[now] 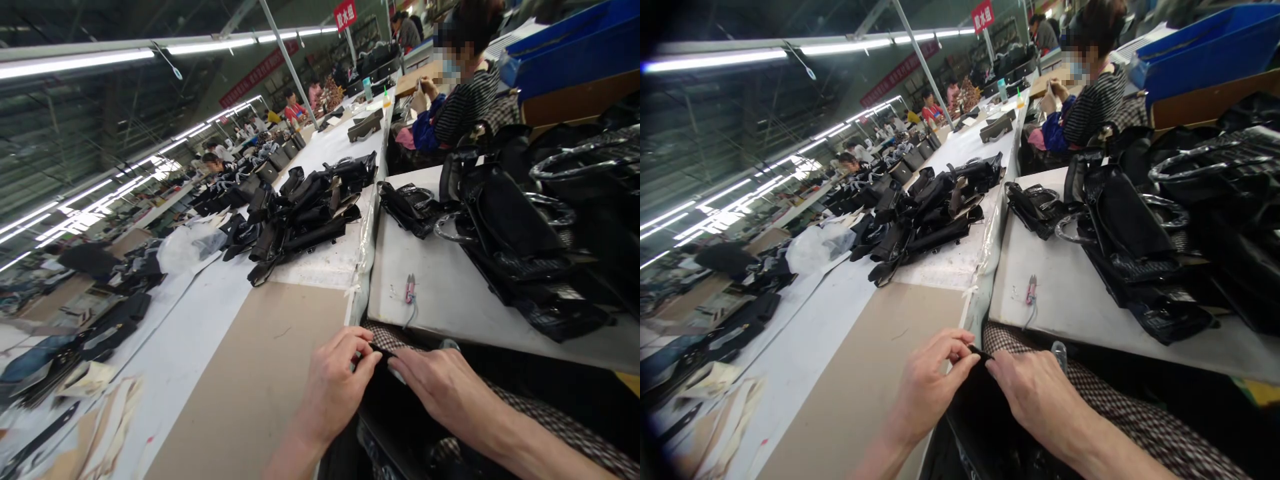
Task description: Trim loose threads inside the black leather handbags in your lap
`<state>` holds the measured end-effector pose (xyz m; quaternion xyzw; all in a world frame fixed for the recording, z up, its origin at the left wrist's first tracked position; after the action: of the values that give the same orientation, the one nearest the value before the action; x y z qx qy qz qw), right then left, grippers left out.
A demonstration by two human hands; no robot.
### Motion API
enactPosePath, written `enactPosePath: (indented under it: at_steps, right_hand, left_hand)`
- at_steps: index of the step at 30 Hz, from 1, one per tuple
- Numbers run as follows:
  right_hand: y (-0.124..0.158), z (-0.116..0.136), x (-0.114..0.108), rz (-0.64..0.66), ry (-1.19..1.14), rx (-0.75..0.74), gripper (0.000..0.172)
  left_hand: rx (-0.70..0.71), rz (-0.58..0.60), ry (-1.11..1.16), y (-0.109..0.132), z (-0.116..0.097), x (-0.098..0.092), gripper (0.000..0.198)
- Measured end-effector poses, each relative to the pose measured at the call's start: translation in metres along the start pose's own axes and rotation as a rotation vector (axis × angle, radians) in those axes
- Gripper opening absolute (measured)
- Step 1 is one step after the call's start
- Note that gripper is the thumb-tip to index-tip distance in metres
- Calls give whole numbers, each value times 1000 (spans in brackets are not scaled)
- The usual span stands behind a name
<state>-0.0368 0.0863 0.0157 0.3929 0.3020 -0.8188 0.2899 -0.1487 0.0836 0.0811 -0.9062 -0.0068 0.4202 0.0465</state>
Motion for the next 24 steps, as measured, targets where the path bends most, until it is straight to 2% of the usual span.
enactPosePath:
  at_steps: [10,18,24]
  right_hand:
    - [4,3,-3,-73,14,2,39]
    - [10,5,-7,-165,-14,-46,34]
    - [13,8,-5,-135,-23,-57,35]
  left_hand:
    - [-61,-37,-12,3,4,4,21]
    - [-49,30,-4,-2,5,6,21]
    - [-262,43,95,-3,17,4,35]
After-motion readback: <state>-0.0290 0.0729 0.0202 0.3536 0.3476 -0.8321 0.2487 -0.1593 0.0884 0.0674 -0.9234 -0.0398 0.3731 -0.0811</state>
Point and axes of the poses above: each hand's wrist, its own y-axis away from the middle knuckle, its own x-axis out of the palm, z = x × y, the point moved 9 cm from there along -y, towards the middle knuckle, and after that the axes turned 10 degrees about -x, right-handed, at the moved point
